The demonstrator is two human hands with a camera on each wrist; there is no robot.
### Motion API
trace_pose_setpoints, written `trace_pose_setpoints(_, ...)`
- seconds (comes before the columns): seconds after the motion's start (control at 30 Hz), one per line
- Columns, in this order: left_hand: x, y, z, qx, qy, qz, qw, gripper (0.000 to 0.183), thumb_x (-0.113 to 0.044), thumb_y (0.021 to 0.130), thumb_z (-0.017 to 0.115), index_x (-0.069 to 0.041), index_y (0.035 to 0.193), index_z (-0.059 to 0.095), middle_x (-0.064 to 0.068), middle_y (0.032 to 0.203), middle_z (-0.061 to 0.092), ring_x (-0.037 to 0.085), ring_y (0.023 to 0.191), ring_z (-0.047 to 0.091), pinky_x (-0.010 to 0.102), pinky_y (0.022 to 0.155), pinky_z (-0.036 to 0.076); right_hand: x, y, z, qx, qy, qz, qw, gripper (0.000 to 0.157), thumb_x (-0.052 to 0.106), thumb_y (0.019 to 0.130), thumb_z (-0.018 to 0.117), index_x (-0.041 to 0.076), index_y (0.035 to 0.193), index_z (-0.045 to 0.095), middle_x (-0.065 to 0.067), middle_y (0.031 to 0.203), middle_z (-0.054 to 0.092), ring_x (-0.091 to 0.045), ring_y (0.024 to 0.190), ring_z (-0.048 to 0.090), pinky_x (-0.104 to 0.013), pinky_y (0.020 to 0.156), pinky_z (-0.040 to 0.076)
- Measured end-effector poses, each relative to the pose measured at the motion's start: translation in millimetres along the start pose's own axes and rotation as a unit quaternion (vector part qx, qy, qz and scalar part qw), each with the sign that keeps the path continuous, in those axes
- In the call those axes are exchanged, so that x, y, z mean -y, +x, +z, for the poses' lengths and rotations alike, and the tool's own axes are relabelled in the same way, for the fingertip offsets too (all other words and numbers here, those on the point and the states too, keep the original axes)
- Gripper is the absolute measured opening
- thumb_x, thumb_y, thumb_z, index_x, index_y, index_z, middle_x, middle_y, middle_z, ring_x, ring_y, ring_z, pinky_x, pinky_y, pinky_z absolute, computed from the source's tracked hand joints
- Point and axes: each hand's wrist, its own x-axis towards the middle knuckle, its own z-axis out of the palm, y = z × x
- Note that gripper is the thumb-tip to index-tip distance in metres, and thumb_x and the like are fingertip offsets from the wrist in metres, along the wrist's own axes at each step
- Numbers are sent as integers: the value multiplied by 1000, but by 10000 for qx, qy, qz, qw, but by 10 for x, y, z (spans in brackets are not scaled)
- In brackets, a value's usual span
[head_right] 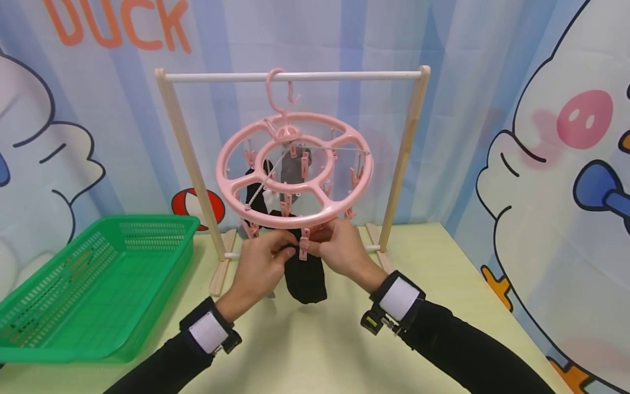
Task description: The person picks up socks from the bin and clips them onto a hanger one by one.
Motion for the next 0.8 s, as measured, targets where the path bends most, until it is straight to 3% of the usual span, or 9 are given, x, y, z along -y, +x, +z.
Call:
trace_pose_setpoints(0.2, 14, -5, -4, 36, 47, -67, 10000, 15, 6, 81, 72, -6, 89, 69, 0, 79, 70, 10, 72, 63, 34, 62, 55, -18, 18, -6, 39, 44, -184, 9998, 20, 4, 87, 72, 2, 106, 66, -10, 103, 66, -18, 93, 66, -42, 80, 56)
trace_pose_setpoints(0.53, 53, -61, -27, 120, 233, -133, 9996, 14, 2, 84, 73, -6, 95, 68, 1, 84, 70, 8, 73, 63, 30, 63, 56, -34, 7, -11, 48, -31, -106, 9999, 25, 9, 89, 71, 2, 112, 64, -10, 107, 68, -19, 97, 65, -43, 82, 55)
trace_pose_setpoints(0.8, 85, -150, -124, 113, 727, 225, 9970, 11, -1, 89, 68, -4, 99, 65, 2, 81, 67, 8, 64, 56, 26, 55, 52, -48, -12, -41, -83, -436, -36, 9990, 26, 14, 91, 70, 4, 114, 65, -8, 106, 69, -18, 98, 65, -43, 84, 54)
